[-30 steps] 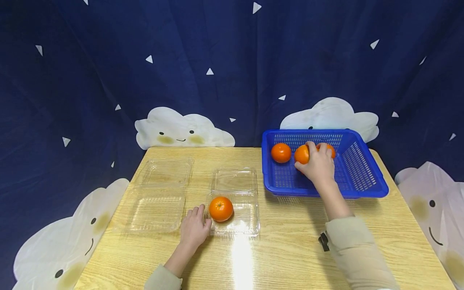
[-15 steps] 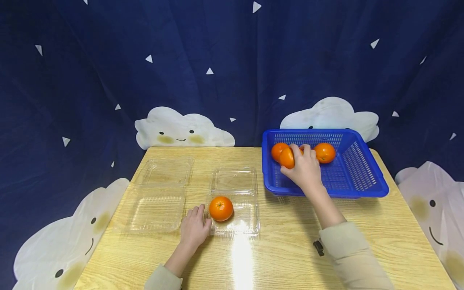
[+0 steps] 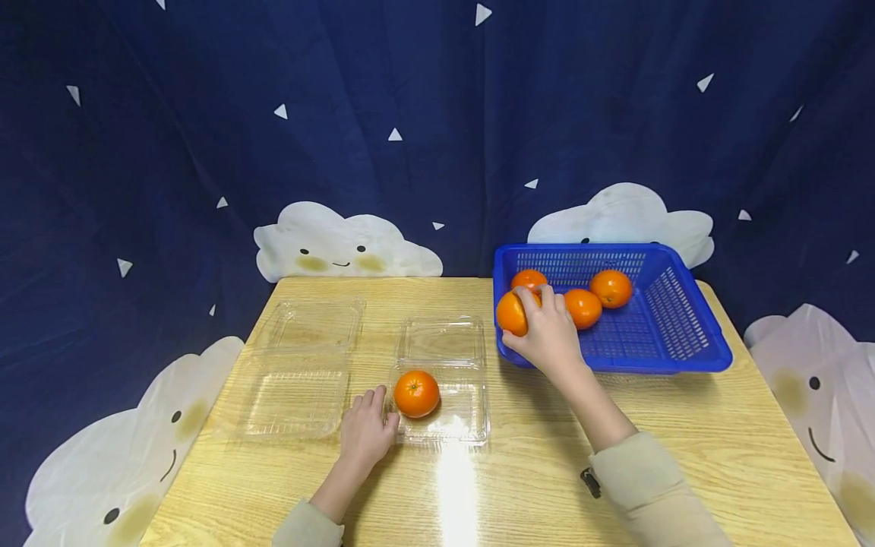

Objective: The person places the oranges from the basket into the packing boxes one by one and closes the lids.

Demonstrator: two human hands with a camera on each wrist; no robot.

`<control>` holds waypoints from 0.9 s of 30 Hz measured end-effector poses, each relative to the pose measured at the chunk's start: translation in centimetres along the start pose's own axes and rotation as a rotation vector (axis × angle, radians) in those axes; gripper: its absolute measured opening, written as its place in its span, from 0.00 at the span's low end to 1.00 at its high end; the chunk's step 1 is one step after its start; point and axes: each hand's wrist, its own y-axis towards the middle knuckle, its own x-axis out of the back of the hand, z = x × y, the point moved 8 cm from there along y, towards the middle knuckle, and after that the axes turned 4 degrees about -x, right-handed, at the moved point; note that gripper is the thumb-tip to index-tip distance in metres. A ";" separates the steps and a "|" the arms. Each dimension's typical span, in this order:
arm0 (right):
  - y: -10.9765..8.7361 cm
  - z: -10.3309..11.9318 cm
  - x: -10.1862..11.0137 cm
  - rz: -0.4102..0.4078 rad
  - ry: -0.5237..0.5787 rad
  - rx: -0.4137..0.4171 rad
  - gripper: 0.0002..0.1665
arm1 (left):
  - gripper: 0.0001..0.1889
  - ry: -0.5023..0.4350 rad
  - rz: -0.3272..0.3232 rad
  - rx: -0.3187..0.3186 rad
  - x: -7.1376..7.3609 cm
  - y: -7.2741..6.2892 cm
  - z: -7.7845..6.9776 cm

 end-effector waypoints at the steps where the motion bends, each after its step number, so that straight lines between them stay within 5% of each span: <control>1: -0.1 0.3 -0.1 -0.001 0.003 0.009 0.41 | 0.23 0.000 0.000 0.000 0.0 0.0 0.0; 12: -1.3 3.0 -0.5 -0.002 0.008 0.111 0.39 | 0.24 -0.009 0.016 0.007 0.0 -0.1 0.0; 27: -3.0 5.0 -2.2 0.095 0.012 0.125 0.39 | 0.24 -0.010 0.010 0.005 -0.1 0.0 0.0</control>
